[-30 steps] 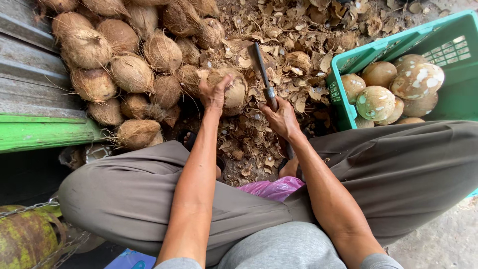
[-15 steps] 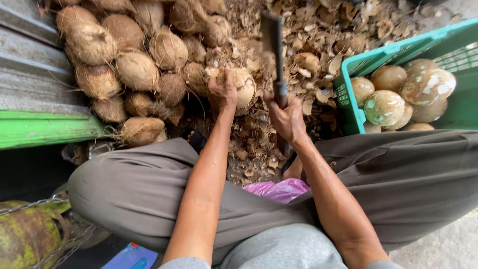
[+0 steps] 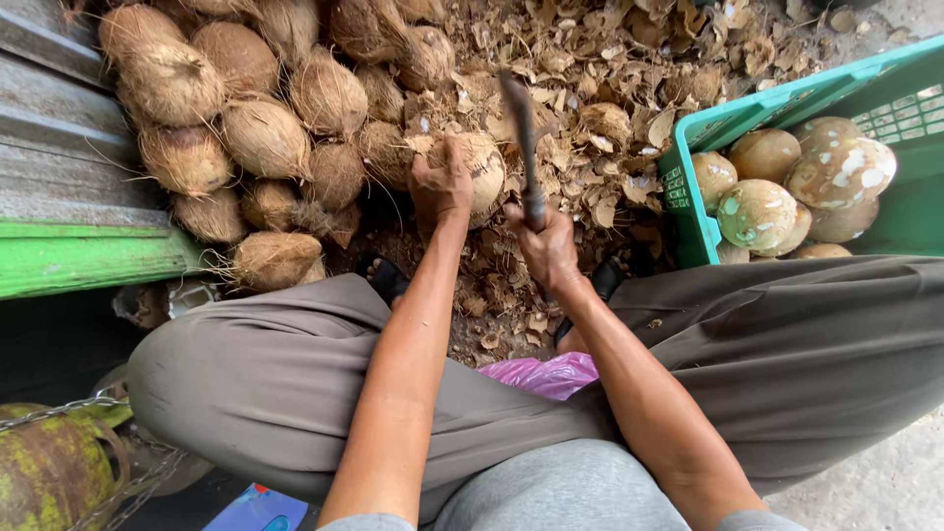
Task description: The person sits on the ground beside a pile of coconuts and uses a machete to chop and trim the outer husk off coconuts one at a time, rotating each coconut to cut around it, then sets trimmed coconuts aside and picks up the next one.
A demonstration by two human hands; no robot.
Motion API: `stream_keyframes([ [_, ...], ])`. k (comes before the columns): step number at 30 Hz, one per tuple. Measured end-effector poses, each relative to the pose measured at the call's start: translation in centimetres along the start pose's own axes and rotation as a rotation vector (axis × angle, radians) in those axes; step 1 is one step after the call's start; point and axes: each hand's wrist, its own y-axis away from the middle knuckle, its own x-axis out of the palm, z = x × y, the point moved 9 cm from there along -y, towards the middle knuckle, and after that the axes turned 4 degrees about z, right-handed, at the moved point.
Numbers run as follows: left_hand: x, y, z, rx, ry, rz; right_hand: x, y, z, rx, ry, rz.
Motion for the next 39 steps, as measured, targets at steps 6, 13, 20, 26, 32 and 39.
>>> stream_keyframes([
  [6, -2.7, 2.4, -2.8, -0.066, -0.221, -0.073, 1.6, -0.6, -5.2, 0.299, 0.196, 0.121],
  [13, -3.6, 4.7, -4.2, -0.199, -0.106, 0.079, -1.1, 1.0, -1.0, 0.133, 0.014, 0.031],
  [20, -3.0, 4.5, -2.2, -0.236, -0.095, -0.011, 1.7, 1.1, -1.9, 0.121, 0.056, 0.066],
  [26, -2.9, 3.6, -0.2, -0.207, -0.019, -0.029, 0.6, 0.7, -3.1, 0.157, -0.012, 0.019],
  [32, -2.9, 4.3, 0.2, -0.286, 0.018, -0.012, 1.2, 2.2, -0.7, -0.095, 0.086, -0.046],
  [39, -2.7, 3.3, 2.6, -0.315, 0.139, -0.016, 3.3, 1.0, -3.9, 0.052, 0.099, 0.055],
])
